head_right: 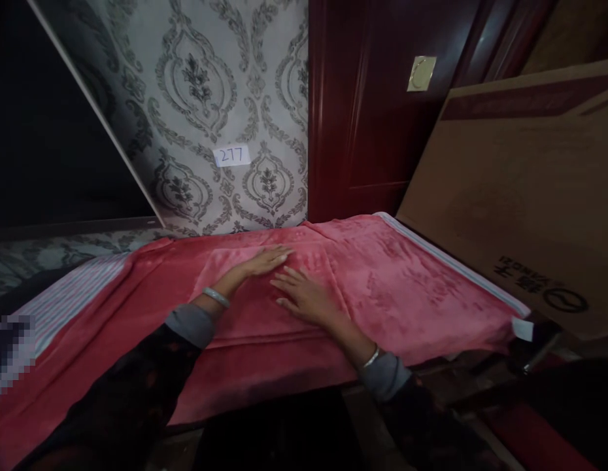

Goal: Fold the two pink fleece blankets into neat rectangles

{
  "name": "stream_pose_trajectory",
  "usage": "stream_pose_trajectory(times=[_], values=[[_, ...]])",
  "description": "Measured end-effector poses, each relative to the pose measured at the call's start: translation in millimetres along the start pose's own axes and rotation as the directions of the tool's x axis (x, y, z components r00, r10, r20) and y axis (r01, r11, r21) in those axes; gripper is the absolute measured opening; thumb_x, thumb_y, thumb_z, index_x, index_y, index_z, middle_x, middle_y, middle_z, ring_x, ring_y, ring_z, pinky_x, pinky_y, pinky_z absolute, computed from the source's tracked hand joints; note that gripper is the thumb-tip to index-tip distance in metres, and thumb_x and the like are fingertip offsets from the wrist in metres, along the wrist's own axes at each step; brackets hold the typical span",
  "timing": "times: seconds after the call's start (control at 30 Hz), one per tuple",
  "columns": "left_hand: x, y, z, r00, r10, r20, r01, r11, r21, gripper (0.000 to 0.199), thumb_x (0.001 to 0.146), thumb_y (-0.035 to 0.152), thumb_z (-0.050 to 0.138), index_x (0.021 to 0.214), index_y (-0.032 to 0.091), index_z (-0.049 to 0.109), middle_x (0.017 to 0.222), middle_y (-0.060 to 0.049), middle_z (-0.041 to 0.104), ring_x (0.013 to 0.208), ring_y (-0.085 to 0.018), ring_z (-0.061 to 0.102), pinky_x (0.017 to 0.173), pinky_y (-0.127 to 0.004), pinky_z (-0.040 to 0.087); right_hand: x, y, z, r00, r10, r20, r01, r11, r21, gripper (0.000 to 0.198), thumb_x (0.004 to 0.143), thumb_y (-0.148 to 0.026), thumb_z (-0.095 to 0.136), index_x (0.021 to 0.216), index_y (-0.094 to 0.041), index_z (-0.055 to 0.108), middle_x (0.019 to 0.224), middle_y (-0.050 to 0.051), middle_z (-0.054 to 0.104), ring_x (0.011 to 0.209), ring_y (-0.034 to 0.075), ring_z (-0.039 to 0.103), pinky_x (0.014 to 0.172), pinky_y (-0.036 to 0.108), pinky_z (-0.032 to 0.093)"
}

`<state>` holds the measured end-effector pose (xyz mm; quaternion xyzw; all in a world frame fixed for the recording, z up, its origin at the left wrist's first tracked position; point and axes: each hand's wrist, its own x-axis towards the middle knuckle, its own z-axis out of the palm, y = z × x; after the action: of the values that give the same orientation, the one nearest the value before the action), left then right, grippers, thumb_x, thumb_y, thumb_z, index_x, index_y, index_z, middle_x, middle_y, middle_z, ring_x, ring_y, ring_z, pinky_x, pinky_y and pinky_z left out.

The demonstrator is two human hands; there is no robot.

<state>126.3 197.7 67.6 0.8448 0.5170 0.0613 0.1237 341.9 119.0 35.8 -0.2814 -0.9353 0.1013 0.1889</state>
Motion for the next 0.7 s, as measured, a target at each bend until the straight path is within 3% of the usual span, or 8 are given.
stream_pose_trajectory(times=[0.13, 0.27, 0.5, 0.7], values=[[26.2, 16.3, 30.0, 0.999, -0.045, 0.011, 0.045, 0.999, 0.004, 0.056, 0.104, 0.041, 0.026, 0.157, 0.028, 0.034, 0.167, -0.003, 0.026, 0.157, -0.024, 0.013, 0.125, -0.059, 0.003, -1.9, 24.3, 19.7, 0.992, 0.073, 0.106, -0.063, 0.994, -0.093, 0.056, 0.104, -0.049, 0.047, 0.155, -0.029, 0.041, 0.163, 0.007, 0.034, 0.153, 0.03, 0.019, 0.122, 0.06, 0.018], [28.6, 10.4, 55.1, 0.998, -0.058, -0.033, 0.059, 0.998, 0.035, 0.055, 0.102, 0.039, 0.029, 0.156, 0.035, 0.034, 0.167, -0.001, 0.029, 0.156, -0.024, 0.017, 0.123, -0.063, 0.005, -7.8, 26.1, 37.5, 0.991, 0.095, 0.096, -0.085, 0.991, -0.1, 0.056, 0.105, -0.048, 0.045, 0.157, -0.032, 0.036, 0.163, 0.004, 0.033, 0.154, 0.027, 0.017, 0.123, 0.058, 0.016], [27.0, 7.3, 55.6, 0.998, -0.056, -0.027, 0.057, 0.997, 0.057, 0.055, 0.102, 0.039, 0.029, 0.156, 0.035, 0.034, 0.166, -0.001, 0.03, 0.156, -0.023, 0.018, 0.123, -0.062, 0.007, -19.6, 17.1, 34.1, 0.987, 0.1, 0.127, -0.096, 0.995, -0.036, 0.055, 0.105, -0.049, 0.043, 0.158, -0.033, 0.035, 0.165, 0.002, 0.029, 0.155, 0.028, 0.015, 0.124, 0.057, 0.016], [23.8, 13.5, 55.8, 0.997, -0.053, -0.057, 0.058, 0.994, 0.088, 0.055, 0.102, 0.041, 0.03, 0.157, 0.035, 0.033, 0.166, -0.002, 0.03, 0.156, -0.024, 0.019, 0.124, -0.06, 0.009, -65.5, -11.5, 43.8, 0.988, 0.093, 0.124, -0.096, 0.995, 0.015, 0.066, 0.101, -0.048, 0.052, 0.16, -0.034, 0.027, 0.167, 0.002, 0.024, 0.155, 0.025, 0.013, 0.125, 0.054, 0.016]])
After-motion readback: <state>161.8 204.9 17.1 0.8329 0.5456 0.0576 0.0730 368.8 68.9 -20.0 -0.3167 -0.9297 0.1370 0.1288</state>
